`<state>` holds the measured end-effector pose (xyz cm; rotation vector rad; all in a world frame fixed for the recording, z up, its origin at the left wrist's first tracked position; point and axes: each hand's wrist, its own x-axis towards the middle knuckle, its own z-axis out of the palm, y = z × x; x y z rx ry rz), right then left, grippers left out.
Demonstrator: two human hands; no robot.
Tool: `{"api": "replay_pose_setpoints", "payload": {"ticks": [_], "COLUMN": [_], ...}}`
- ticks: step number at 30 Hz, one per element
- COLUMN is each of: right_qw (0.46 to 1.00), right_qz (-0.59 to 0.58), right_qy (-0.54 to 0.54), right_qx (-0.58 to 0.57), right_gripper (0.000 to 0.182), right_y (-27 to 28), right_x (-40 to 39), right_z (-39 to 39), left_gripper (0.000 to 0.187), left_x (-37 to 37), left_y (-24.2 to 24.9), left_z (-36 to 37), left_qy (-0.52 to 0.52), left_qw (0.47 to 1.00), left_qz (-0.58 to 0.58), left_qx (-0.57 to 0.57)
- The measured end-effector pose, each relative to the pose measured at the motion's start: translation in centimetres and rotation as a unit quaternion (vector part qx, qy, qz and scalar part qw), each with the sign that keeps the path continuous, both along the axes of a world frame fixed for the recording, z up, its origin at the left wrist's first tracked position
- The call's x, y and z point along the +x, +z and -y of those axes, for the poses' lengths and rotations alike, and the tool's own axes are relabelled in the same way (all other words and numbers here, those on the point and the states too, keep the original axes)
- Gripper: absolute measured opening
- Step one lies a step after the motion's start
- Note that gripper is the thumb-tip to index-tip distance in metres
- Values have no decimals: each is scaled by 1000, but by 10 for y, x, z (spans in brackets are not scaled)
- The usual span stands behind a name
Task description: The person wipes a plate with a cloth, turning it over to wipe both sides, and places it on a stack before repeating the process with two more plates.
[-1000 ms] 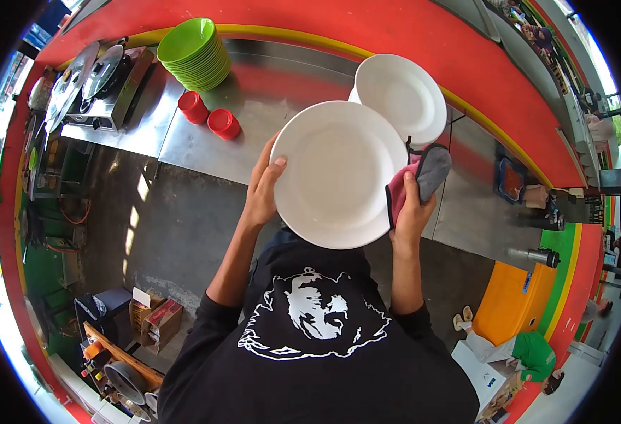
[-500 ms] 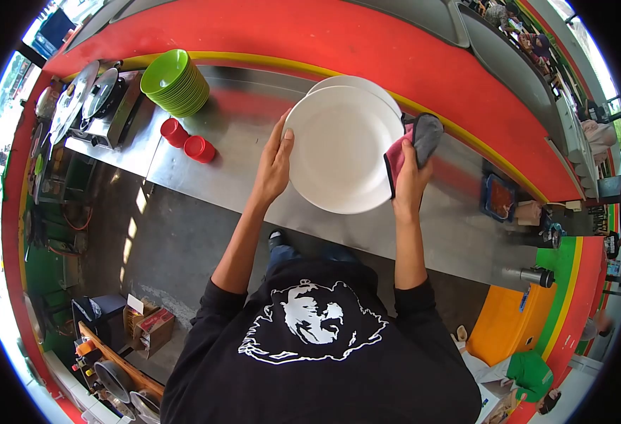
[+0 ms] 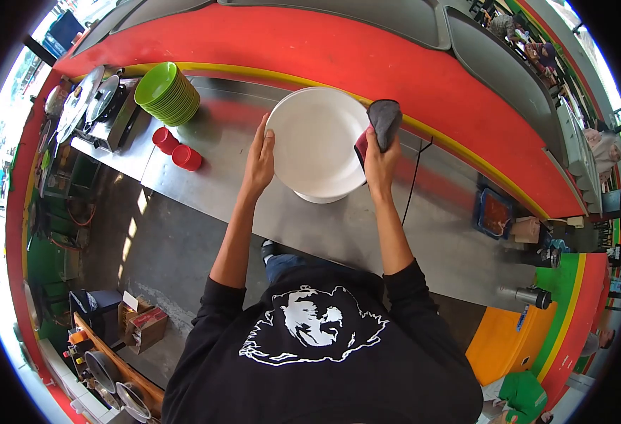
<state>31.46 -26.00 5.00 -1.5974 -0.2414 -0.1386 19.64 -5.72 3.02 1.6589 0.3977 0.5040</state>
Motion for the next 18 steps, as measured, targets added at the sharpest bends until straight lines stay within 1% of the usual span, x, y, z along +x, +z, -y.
{"api": "replay_pose_setpoints", "payload": {"ticks": [2,3,6,10,13,16,18], "right_qw": [1000,999,997,995,988,995,993], "right_qz": [-15,32,71,82,134,101,56], "right_qy": [21,-6,0,7,-23,-22,-44], "right_qx": [-14,-4,-32,-53,-74,-16,91], "right_gripper": [32,20,19,21,24,28,29], "right_y": [-5,-8,-13,-21,-31,-37,-39], "right_x": [7,10,19,30,36,38,40], "right_z": [1,-3,-3,-5,-8,-8,-5], "left_gripper": [59,59,59,58,57,56,55], "left_x": [4,5,7,12,16,16,16], "left_y": [-5,-5,-5,-16,-19,-21,-23], "left_z": [3,5,12,15,22,26,28], "left_qy": [21,31,47,78,98,111,121], "left_qw": [1000,999,999,997,995,994,993], "left_qz": [-8,-13,-15,-6,6,8,7], "left_qx": [-1,-2,-6,2,-1,-17,-13]}}
